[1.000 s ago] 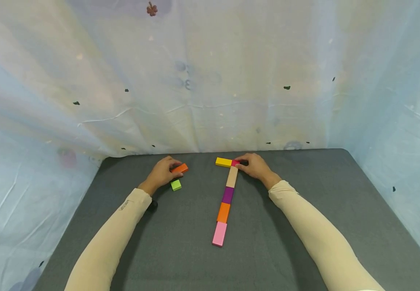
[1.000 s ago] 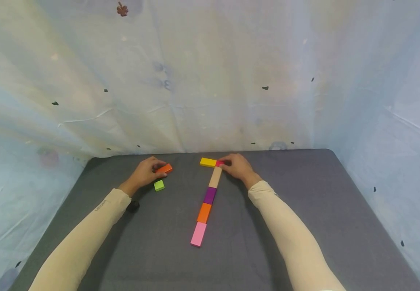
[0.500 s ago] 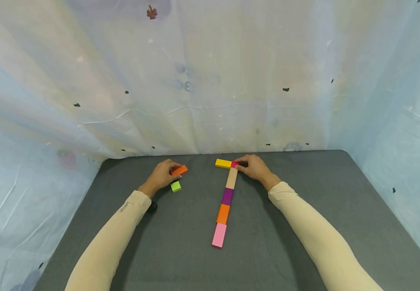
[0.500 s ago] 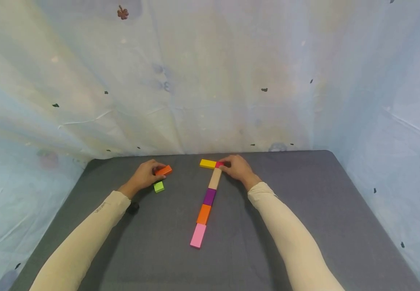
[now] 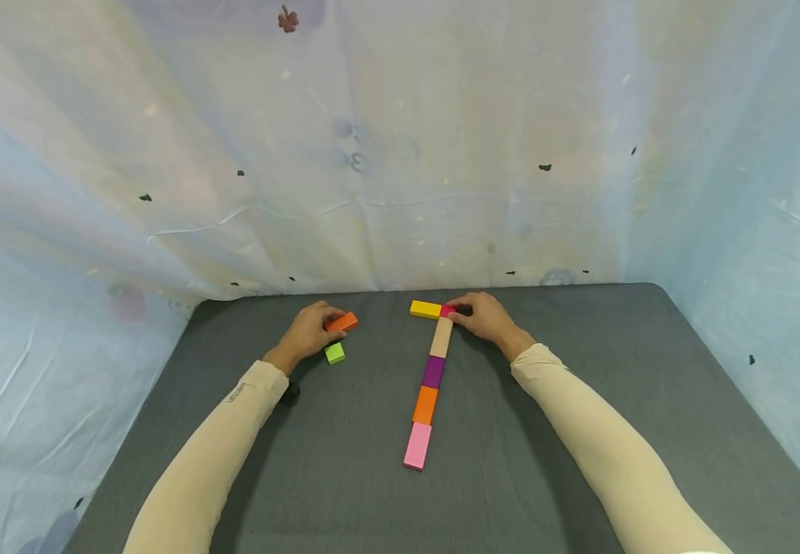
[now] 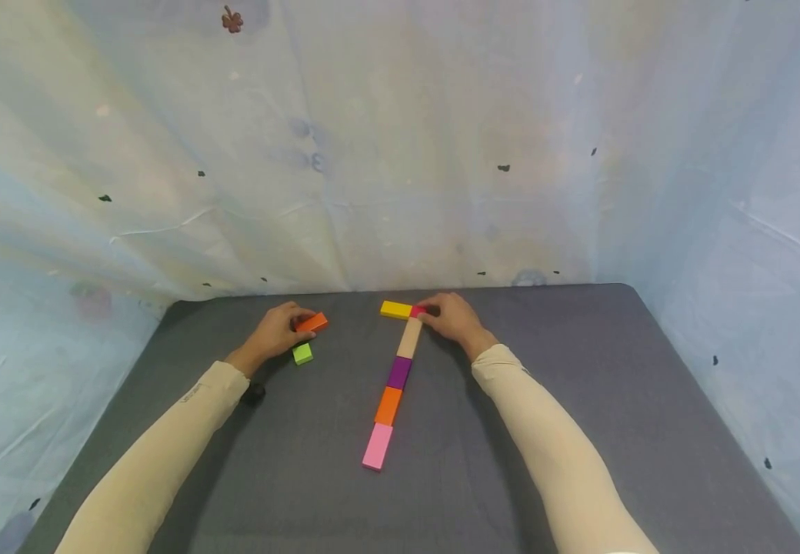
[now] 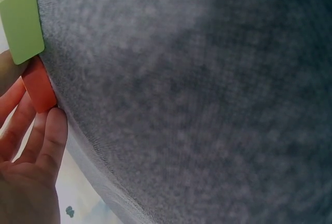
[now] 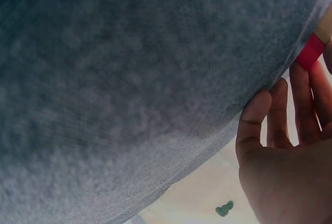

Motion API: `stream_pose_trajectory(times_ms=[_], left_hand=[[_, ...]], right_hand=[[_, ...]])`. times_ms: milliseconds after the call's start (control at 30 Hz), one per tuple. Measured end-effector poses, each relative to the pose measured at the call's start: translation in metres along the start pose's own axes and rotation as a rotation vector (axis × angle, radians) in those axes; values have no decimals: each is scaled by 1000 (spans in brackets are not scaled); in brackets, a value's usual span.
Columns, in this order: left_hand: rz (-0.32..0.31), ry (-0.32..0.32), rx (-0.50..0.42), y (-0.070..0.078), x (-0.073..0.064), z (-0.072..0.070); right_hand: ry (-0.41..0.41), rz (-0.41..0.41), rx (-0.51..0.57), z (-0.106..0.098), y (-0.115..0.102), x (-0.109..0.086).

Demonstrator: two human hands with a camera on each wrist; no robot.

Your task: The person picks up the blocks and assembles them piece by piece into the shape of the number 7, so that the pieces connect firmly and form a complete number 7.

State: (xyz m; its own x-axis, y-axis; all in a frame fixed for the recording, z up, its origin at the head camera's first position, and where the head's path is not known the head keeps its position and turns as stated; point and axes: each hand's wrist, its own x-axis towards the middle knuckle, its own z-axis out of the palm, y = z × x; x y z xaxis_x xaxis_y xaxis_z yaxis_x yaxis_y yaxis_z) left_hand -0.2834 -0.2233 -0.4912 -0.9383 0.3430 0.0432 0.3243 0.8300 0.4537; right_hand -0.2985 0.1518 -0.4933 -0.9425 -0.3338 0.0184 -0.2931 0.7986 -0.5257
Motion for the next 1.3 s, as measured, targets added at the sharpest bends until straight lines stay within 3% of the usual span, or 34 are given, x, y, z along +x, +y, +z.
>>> stream_pose_trajectory(times_ms=[433,933,1300], left_hand=[[-3,-5,14,4,0,-1],[41,44,-25,4,3,0],[56,35,-59,23,10,4]], right_hand=[[14,-13,-3,1,1,1],[6,2,6,-1,-1,-1],[11,-2,2,-1,-1,-2]])
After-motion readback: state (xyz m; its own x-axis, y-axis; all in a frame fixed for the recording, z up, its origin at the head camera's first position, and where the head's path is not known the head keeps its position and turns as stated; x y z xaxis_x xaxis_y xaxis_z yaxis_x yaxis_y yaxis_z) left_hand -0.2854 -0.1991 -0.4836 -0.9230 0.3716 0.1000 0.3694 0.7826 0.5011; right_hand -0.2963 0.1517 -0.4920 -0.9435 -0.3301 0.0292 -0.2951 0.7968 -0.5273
